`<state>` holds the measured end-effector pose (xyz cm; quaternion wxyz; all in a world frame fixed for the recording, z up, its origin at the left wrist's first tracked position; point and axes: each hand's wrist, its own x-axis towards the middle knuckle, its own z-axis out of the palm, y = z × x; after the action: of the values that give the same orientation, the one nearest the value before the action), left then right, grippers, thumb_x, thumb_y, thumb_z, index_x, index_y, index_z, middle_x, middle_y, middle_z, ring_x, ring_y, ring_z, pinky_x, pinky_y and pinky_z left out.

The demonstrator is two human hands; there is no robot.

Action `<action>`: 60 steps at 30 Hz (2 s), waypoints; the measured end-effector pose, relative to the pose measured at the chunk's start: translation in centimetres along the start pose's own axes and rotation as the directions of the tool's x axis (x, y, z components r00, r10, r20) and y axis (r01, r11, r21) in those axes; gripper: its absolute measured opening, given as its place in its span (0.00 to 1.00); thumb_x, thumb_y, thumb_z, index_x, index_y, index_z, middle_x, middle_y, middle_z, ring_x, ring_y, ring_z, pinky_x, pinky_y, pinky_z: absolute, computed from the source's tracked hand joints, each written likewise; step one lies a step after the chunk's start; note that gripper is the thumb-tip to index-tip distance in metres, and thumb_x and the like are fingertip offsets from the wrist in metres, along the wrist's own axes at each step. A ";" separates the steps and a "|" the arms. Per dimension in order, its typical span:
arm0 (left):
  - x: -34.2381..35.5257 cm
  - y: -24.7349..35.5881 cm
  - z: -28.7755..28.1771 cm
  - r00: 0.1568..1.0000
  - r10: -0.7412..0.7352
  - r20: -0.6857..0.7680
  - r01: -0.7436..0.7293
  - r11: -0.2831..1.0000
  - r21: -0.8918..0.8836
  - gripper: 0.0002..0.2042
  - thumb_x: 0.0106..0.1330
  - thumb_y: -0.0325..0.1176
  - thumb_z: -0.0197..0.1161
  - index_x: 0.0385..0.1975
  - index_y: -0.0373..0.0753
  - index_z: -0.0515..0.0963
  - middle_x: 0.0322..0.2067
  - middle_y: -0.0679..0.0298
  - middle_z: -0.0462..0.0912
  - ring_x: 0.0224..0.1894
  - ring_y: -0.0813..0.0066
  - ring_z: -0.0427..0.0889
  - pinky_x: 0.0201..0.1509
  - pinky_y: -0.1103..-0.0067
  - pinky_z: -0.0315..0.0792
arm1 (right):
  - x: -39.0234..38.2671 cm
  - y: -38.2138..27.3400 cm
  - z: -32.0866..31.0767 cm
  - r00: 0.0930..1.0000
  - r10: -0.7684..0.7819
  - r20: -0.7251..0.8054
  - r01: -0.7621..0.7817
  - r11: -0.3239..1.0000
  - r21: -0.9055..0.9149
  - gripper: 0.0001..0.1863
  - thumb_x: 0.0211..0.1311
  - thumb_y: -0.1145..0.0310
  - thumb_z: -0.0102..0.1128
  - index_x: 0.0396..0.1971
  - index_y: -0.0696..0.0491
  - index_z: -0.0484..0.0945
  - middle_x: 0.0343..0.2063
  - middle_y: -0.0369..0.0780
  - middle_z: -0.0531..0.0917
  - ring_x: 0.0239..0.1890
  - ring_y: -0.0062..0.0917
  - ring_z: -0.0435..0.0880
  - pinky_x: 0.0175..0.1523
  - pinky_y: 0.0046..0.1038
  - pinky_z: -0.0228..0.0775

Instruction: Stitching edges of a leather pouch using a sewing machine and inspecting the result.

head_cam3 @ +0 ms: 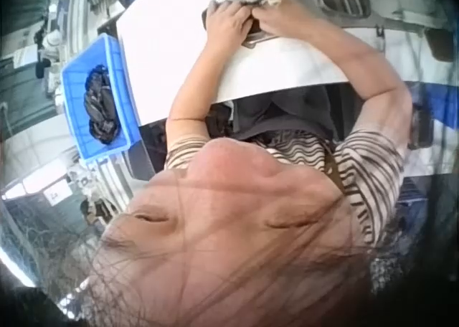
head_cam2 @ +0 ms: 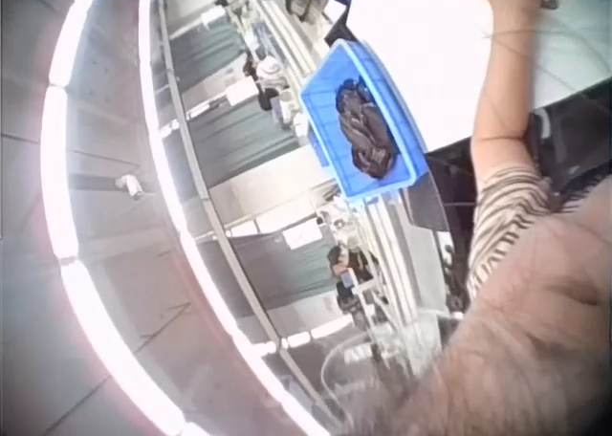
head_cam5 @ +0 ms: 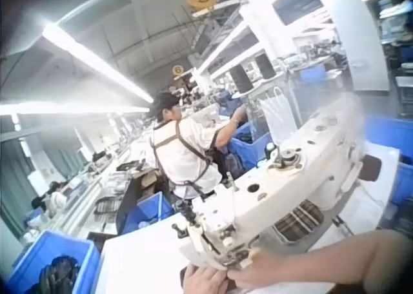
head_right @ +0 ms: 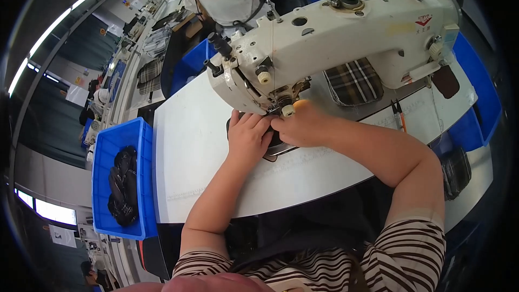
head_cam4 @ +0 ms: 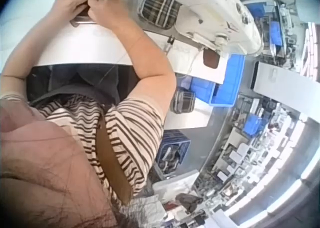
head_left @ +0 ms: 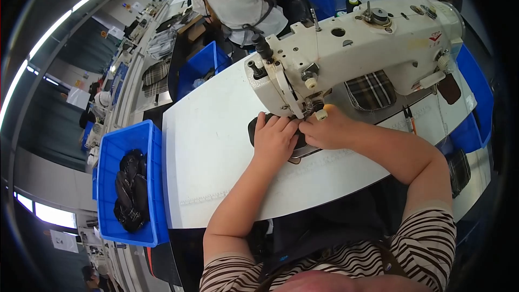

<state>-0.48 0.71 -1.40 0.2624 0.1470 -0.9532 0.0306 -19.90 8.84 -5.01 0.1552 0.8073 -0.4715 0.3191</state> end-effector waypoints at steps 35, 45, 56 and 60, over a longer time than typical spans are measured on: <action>-0.5 -3.0 -1.0 0.888 -0.029 0.458 0.339 0.716 -0.610 0.14 0.81 0.38 0.51 0.59 0.42 0.77 0.50 0.63 0.81 0.57 0.63 0.76 0.71 0.63 0.55 | 0.0 -0.3 0.0 0.968 -0.233 -0.090 0.191 0.923 -0.334 0.09 0.48 0.63 0.66 0.20 0.46 0.74 0.16 0.29 0.72 0.19 0.23 0.77 0.28 0.31 0.70; -0.8 -3.0 0.4 0.961 -0.117 0.251 0.247 0.776 -0.580 0.05 0.71 0.27 0.62 0.42 0.38 0.81 0.42 0.60 0.83 0.48 0.53 0.78 0.57 0.67 0.70 | 0.7 -1.1 -3.4 0.965 -0.163 0.203 0.202 0.961 -0.191 0.04 0.59 0.68 0.60 0.27 0.51 0.76 0.21 0.36 0.79 0.25 0.29 0.84 0.31 0.35 0.75; -0.3 -1.6 -1.3 0.945 -0.021 0.325 0.156 0.905 -0.396 0.11 0.66 0.32 0.68 0.47 0.44 0.87 0.40 0.66 0.84 0.50 0.62 0.78 0.58 0.68 0.70 | -2.1 -1.3 -2.8 0.931 -0.049 0.363 0.010 0.994 0.109 0.15 0.49 0.69 0.69 0.40 0.50 0.83 0.24 0.34 0.77 0.28 0.29 0.82 0.32 0.33 0.73; -0.2 -1.0 -1.1 0.956 -0.006 0.293 0.114 0.927 -0.356 0.13 0.63 0.26 0.68 0.46 0.45 0.88 0.37 0.65 0.84 0.41 0.62 0.81 0.51 0.71 0.71 | -1.5 -1.4 -3.8 0.898 -0.078 0.433 0.028 0.992 0.121 0.11 0.59 0.69 0.63 0.42 0.52 0.82 0.26 0.36 0.81 0.32 0.30 0.85 0.35 0.35 0.76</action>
<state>0.58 -0.07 -0.57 0.1455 0.1273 -0.9647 -0.1789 -20.61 12.66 -3.07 0.0087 0.8783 -0.4535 0.1514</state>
